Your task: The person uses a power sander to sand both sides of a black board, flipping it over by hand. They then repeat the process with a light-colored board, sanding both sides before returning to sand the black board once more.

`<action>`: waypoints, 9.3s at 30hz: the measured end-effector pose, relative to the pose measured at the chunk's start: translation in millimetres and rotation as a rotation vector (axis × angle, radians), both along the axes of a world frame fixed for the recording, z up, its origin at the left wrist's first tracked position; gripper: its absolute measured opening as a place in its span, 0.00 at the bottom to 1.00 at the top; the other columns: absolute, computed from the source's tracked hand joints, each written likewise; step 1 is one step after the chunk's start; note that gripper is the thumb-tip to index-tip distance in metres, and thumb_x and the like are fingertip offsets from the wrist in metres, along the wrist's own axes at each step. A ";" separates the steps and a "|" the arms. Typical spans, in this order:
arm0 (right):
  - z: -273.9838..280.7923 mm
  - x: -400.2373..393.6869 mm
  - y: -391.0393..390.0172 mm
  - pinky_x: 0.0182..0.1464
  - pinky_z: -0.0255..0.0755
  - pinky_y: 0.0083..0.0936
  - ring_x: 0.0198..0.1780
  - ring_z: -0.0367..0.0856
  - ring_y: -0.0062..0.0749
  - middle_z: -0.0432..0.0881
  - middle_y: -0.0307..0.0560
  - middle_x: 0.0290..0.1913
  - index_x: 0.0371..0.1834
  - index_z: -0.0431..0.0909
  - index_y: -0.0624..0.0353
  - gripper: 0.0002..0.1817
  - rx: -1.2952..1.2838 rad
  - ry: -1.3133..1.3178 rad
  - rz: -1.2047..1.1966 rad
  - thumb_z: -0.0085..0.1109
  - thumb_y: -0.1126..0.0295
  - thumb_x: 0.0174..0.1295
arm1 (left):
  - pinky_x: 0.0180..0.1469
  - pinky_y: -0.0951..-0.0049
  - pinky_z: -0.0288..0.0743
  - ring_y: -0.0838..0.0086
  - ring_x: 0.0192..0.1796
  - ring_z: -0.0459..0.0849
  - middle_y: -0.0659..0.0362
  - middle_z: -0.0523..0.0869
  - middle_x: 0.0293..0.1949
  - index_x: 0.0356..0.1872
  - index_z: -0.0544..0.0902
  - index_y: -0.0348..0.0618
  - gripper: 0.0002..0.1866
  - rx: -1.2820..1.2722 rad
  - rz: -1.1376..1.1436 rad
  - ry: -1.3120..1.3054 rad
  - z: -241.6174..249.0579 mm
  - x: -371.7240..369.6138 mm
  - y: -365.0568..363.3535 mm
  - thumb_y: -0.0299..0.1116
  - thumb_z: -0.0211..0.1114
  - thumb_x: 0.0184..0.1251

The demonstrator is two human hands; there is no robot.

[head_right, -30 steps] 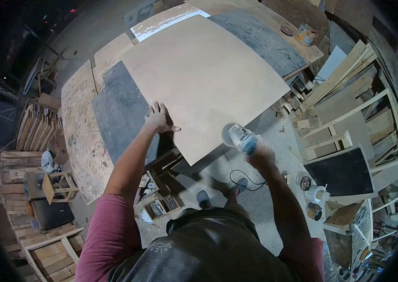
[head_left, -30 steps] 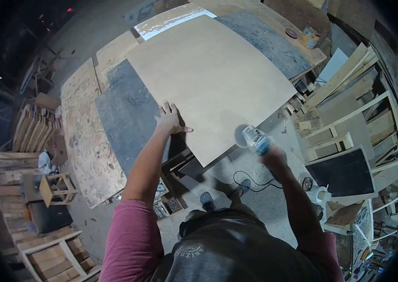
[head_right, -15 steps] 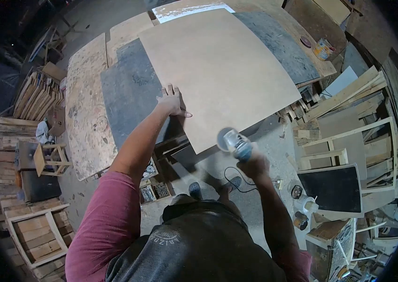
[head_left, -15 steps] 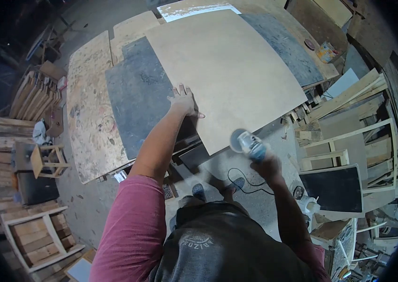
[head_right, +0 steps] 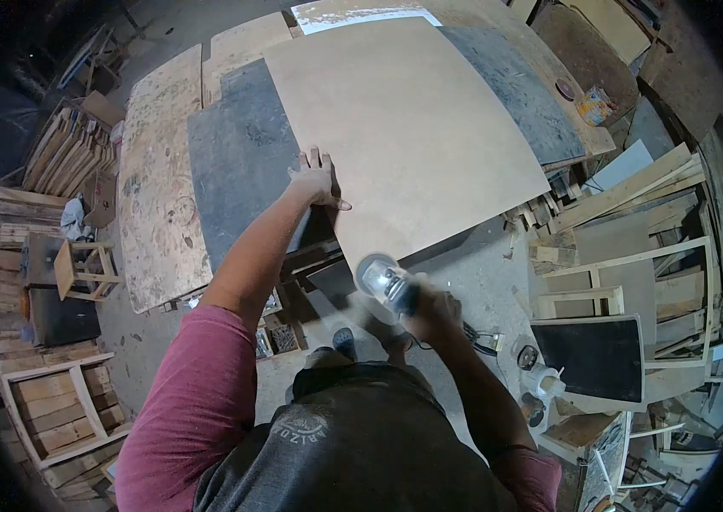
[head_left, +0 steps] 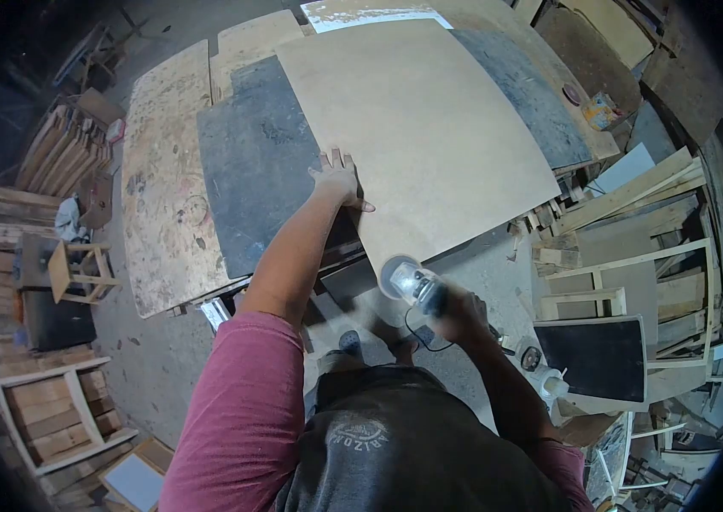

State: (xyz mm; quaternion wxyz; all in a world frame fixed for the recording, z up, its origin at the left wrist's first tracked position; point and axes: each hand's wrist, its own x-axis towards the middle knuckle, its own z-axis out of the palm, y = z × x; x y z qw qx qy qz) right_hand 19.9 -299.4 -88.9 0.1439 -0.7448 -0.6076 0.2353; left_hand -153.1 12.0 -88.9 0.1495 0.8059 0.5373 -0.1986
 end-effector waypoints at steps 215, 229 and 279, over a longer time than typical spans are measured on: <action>9.6 28.7 9.5 0.51 0.75 0.46 0.51 0.80 0.61 0.82 0.64 0.44 0.51 0.69 0.60 0.32 0.057 0.212 -0.443 0.72 0.68 0.39 | 0.73 0.43 0.56 0.46 0.79 0.48 0.46 0.47 0.79 0.77 0.50 0.42 0.59 0.022 -0.291 0.023 0.3 -83.5 11.9 0.67 0.67 0.53; 41.4 -75.2 -9.0 0.49 0.75 0.52 0.48 0.81 0.63 0.83 0.63 0.41 0.51 0.67 0.55 0.29 -0.126 0.075 -0.186 0.69 0.66 0.45 | 0.73 0.37 0.52 0.52 0.79 0.48 0.48 0.50 0.78 0.74 0.57 0.36 0.54 -0.008 -0.174 -0.045 -7.4 -82.0 11.5 0.70 0.59 0.58; 28.0 161.0 22.3 0.48 0.74 0.53 0.48 0.80 0.64 0.83 0.62 0.41 0.55 0.68 0.53 0.32 -0.049 0.020 -0.146 0.68 0.65 0.43 | 0.72 0.52 0.61 0.41 0.74 0.58 0.29 0.58 0.71 0.68 0.59 0.17 0.74 0.017 0.123 0.023 16.1 -2.7 -18.3 0.82 0.66 0.33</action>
